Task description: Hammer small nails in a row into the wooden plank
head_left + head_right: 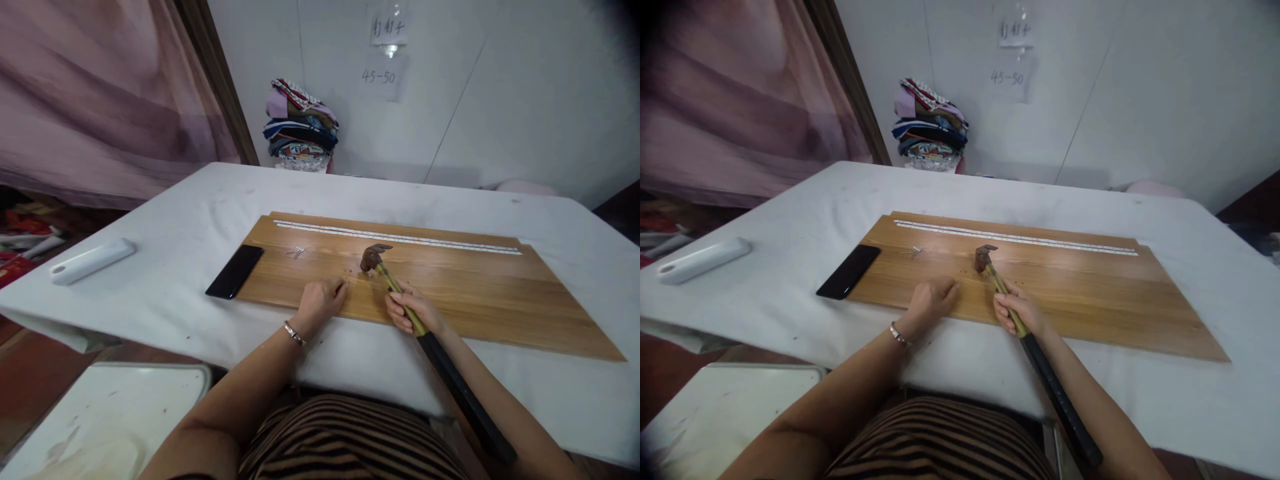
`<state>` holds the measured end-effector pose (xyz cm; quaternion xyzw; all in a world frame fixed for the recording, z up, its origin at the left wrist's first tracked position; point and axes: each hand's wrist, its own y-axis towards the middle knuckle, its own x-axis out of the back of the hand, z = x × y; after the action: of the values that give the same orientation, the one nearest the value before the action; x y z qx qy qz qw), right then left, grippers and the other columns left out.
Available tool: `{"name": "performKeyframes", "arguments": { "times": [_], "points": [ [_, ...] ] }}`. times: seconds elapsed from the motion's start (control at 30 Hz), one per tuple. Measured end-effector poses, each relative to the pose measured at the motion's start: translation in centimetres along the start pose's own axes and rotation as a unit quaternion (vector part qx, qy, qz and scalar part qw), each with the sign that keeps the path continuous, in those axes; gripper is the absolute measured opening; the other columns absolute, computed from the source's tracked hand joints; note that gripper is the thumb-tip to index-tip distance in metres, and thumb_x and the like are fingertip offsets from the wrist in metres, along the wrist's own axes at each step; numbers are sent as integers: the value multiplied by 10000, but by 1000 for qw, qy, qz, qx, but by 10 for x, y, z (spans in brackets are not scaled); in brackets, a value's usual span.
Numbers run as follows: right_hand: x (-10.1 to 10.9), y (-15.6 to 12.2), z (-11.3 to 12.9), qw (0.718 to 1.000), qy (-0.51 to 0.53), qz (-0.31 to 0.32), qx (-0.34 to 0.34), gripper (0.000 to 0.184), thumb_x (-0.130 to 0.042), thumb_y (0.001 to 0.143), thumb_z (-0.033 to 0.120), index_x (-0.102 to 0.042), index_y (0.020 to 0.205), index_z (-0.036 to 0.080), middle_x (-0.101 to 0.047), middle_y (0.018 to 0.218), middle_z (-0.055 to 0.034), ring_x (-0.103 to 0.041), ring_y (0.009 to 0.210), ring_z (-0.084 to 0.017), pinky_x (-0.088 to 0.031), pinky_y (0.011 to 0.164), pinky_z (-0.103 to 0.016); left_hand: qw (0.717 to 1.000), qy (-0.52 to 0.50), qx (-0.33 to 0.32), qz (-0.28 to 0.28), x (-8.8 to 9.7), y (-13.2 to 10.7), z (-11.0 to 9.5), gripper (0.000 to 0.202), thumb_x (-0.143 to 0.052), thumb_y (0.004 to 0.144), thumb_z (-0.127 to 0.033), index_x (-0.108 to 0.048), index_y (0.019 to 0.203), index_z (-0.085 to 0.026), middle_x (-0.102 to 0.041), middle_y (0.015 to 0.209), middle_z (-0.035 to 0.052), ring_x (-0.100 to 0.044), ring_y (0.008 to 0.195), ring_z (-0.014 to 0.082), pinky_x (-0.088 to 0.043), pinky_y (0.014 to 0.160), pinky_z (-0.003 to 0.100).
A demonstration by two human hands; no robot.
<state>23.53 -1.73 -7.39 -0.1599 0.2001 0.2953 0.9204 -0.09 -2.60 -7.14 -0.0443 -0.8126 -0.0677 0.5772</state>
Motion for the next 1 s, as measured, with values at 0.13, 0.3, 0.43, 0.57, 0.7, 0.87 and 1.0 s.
{"name": "performKeyframes", "arguments": {
  "times": [0.13,0.3,0.43,0.57,0.7,0.87,1.0],
  "points": [
    [1,0,-1,1000,-1,0,-6,302,-636,838,344,-431,1039,248,-461,570,114,-343,306,-43,-296,277,-138,1000,3,2,4,0,0,0,358,-384,971,-373,-624,767,-204,-711,811,53,-634,773,172,-321,627,275],
    [-1,0,1,1000,4,-1,-12,340,-642,838,332,-434,1095,255,-465,562,113,-334,306,-43,-298,276,-134,1000,-7,1,-1,0,0,0,350,-395,968,-372,-610,748,-206,-706,790,43,-630,744,168,-309,615,283],
    [0,0,1,1000,9,2,-13,378,-644,836,327,-428,1139,260,-461,559,114,-330,308,-48,-300,278,-137,1000,-11,-1,-8,-1,-1,0,335,-403,967,-352,-617,755,-205,-703,783,45,-628,746,166,-323,626,279],
    [1,0,0,1000,7,2,-11,347,-653,831,334,-441,1093,255,-461,559,113,-325,307,-45,-292,278,-135,1000,-6,3,-7,0,-1,0,338,-407,967,-362,-622,758,-206,-704,783,45,-630,746,167,-323,623,280],
    [1,0,0,1000,7,1,-5,312,-648,834,323,-435,1049,249,-466,561,111,-333,308,-45,-296,276,-137,1000,-9,-4,-14,-2,0,1,354,-397,972,-369,-613,747,-203,-707,784,47,-633,739,167,-313,617,284],
    [-2,0,2,1000,11,0,0,271,-648,831,329,-423,955,244,-475,556,108,-338,308,-45,-303,273,-136,1000,-7,-6,-13,-3,0,2,351,-398,973,-369,-606,747,-199,-711,812,52,-638,762,169,-309,620,280],
    [-2,1,1,1000,15,2,-3,296,-650,826,323,-419,996,251,-477,554,114,-343,306,-50,-308,268,-138,1000,-9,1,-6,0,0,0,345,-400,972,-366,-609,753,-200,-710,810,52,-643,776,173,-312,622,278]
  ]
}}
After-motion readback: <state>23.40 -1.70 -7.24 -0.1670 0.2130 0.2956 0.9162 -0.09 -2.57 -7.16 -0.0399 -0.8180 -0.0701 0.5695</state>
